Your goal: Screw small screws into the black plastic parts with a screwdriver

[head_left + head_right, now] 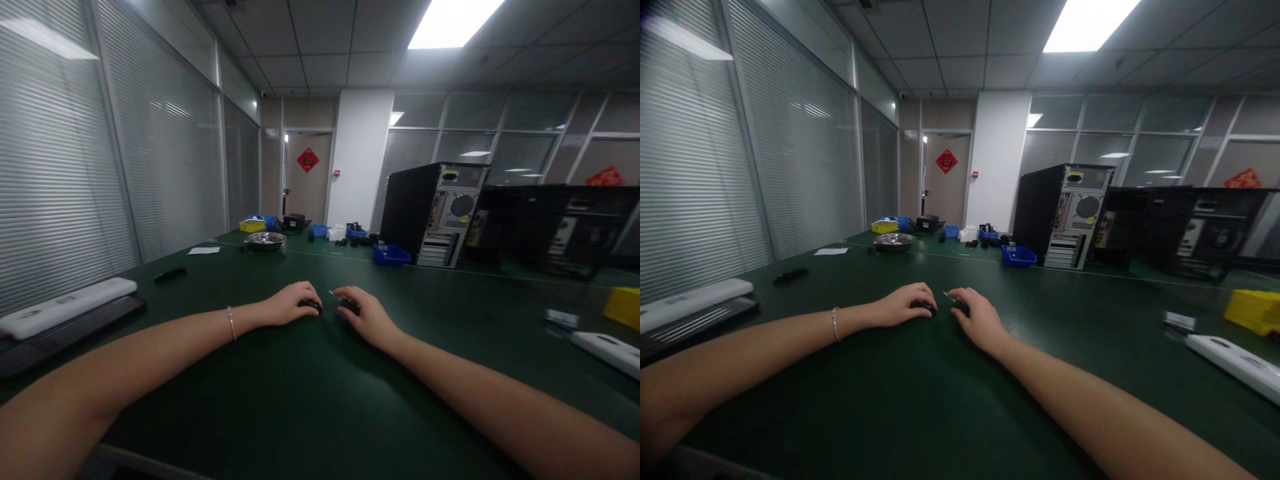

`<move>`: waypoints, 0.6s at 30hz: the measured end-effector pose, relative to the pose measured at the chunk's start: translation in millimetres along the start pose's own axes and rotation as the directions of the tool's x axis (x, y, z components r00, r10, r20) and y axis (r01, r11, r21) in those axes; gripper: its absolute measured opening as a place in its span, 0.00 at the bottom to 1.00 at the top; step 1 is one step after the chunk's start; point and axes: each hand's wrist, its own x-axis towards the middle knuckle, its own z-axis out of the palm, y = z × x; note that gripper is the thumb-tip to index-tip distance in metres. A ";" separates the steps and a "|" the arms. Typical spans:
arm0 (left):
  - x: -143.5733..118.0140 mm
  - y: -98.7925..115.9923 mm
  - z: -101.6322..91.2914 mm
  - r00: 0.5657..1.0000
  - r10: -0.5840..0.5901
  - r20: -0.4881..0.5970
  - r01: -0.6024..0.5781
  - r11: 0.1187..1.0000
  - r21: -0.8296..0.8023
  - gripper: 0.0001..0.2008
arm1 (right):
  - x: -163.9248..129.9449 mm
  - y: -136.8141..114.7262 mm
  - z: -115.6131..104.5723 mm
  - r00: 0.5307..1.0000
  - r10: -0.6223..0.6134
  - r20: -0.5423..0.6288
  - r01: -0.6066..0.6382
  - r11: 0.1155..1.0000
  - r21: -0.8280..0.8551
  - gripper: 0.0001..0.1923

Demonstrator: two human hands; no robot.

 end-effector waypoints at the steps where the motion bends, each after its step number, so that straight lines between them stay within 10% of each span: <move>1: 0.0 2.6 0.5 1.000 -0.022 -0.022 0.021 0.999 -0.025 0.12 | 0.7 1.5 -0.5 1.000 0.013 -0.019 -0.013 1.000 0.004 0.17; 18: -5.2 13.4 6.1 0.977 -0.131 -0.170 0.099 0.978 -0.185 0.13 | 1.6 -8.3 -3.1 0.995 -0.063 0.073 0.062 0.998 0.008 0.17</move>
